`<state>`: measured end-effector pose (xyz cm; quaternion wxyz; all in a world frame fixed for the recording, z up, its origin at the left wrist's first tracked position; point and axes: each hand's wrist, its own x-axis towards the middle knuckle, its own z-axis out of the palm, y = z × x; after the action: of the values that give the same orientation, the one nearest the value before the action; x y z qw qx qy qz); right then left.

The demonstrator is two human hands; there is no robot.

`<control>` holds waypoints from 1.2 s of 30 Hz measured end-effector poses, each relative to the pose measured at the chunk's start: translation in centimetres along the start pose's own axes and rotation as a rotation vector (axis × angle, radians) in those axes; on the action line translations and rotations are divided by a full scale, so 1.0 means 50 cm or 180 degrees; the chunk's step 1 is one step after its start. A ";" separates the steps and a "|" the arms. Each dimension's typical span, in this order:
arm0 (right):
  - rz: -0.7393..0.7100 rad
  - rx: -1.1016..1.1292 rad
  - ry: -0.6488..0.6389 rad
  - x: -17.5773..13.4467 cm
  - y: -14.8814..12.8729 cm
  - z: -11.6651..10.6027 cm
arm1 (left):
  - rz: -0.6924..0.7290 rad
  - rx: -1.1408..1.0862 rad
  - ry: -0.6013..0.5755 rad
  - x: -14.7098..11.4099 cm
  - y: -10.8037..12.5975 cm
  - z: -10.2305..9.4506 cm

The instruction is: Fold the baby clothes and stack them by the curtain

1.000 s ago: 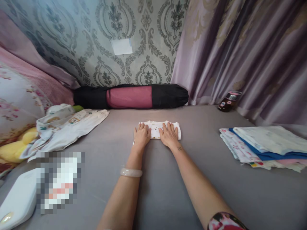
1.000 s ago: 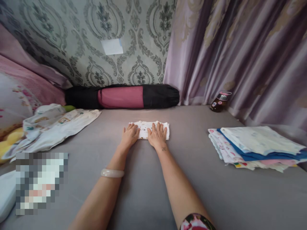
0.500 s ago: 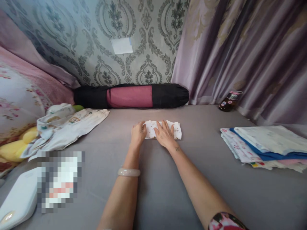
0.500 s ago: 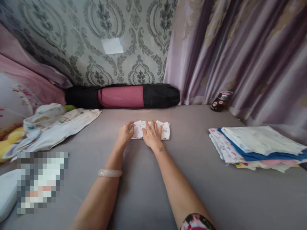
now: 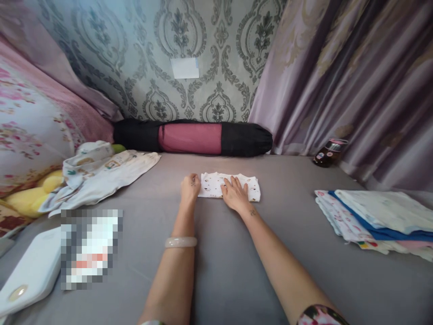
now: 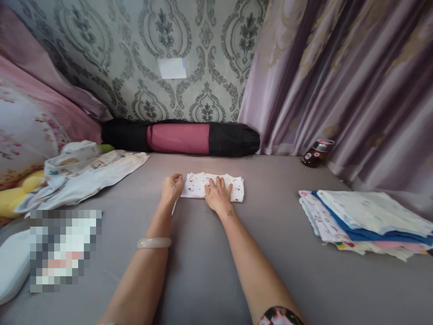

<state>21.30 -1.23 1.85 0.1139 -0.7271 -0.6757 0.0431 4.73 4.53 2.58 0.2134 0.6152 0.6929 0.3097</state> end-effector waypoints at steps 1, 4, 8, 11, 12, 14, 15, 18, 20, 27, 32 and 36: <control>0.0000 -0.0005 -0.0007 0.004 -0.007 -0.004 | -0.0001 0.0010 0.0016 0.002 -0.003 0.000; -0.0180 -0.0016 0.0137 0.019 -0.033 -0.005 | -0.0002 0.0020 0.0045 0.005 -0.012 0.003; -0.0316 0.0009 0.0168 0.033 -0.058 0.020 | -0.0093 0.0005 0.0121 0.007 -0.017 0.003; -0.0286 0.0000 0.0185 0.036 -0.060 0.039 | -0.0182 -0.0017 0.0179 0.007 -0.016 0.002; -0.0295 -0.0004 0.0205 0.036 -0.059 0.043 | -0.0202 -0.0027 0.0172 0.006 -0.016 0.002; -0.0304 -0.0011 0.0209 0.036 -0.057 0.046 | -0.0209 -0.0040 0.0147 0.006 -0.013 0.002; -0.0299 -0.0015 0.0202 0.036 -0.056 0.046 | -0.0205 -0.0040 0.0139 0.005 -0.012 0.001; -0.0294 -0.0034 0.0177 0.038 -0.056 0.043 | -0.0216 -0.0035 0.0124 0.003 -0.008 0.000; -0.0278 -0.0058 0.0154 0.041 -0.060 0.039 | -0.0239 -0.0036 0.0110 0.002 -0.006 -0.002; -0.0511 -0.0030 0.0332 0.055 -0.100 0.039 | -0.0122 -0.0100 0.0219 0.006 -0.010 -0.001; -0.0492 0.0026 0.0274 0.053 -0.109 0.056 | -0.0127 -0.0074 0.0269 0.009 -0.011 0.001; -0.0497 -0.0007 0.0280 0.050 -0.107 0.058 | -0.0123 -0.0091 0.0249 0.008 -0.008 0.002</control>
<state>15.68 1.90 0.44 0.1457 -0.6735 -0.7247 0.0013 4.46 4.91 2.28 0.2009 0.5860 0.7080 0.3392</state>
